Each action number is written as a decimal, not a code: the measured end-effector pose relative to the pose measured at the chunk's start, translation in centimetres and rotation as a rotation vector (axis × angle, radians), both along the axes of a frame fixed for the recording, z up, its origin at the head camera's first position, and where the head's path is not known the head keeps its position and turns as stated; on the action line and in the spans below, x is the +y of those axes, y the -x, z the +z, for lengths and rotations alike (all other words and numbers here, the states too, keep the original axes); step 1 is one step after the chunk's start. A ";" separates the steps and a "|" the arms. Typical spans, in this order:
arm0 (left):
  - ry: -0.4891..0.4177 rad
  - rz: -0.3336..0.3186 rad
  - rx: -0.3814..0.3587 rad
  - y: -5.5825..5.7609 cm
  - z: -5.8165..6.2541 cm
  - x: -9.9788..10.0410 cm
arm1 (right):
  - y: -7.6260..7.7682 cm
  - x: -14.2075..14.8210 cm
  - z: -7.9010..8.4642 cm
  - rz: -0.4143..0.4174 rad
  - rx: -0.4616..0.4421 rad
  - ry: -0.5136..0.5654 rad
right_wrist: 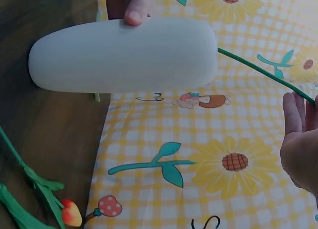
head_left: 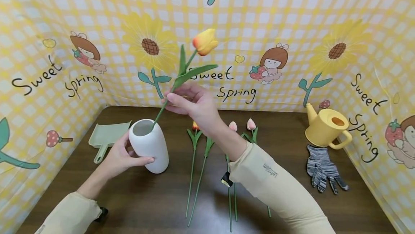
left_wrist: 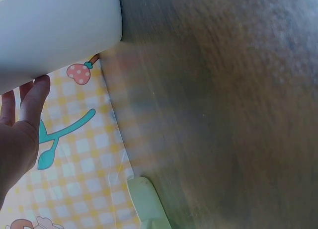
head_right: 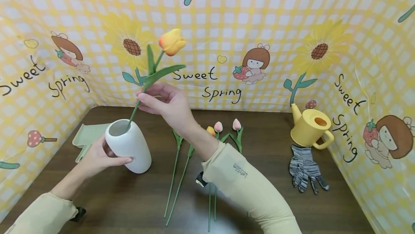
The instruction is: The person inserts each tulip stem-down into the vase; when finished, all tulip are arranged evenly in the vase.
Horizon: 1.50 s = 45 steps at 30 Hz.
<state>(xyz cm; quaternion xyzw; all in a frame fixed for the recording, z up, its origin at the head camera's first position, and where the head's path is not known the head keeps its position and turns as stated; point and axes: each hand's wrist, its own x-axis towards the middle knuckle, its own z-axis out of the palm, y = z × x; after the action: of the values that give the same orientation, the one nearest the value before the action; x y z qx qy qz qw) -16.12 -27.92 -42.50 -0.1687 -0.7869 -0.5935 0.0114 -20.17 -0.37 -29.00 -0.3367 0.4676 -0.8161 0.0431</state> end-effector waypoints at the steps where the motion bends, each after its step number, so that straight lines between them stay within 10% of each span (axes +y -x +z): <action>1: 0.001 0.001 -0.001 -0.1 0.0 -0.1 | 0.0 -0.4 -0.1 0.003 -0.001 -0.004; 19: 0.005 -0.019 0.029 0.1 -0.2 -0.3 | 0.4 -4.5 -1.0 0.022 -0.009 -0.228; 45: 0.048 -0.055 0.073 0.6 -0.5 -0.5 | 0.6 -5.4 -3.0 -0.227 0.433 -0.540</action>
<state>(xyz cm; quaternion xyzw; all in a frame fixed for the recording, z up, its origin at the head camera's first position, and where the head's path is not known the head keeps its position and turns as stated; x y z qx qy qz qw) -16.75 -28.43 -43.03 -0.2121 -0.7951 -0.5678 0.0199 -20.76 -5.76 -32.01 -0.4242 0.6988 -0.5728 -0.0602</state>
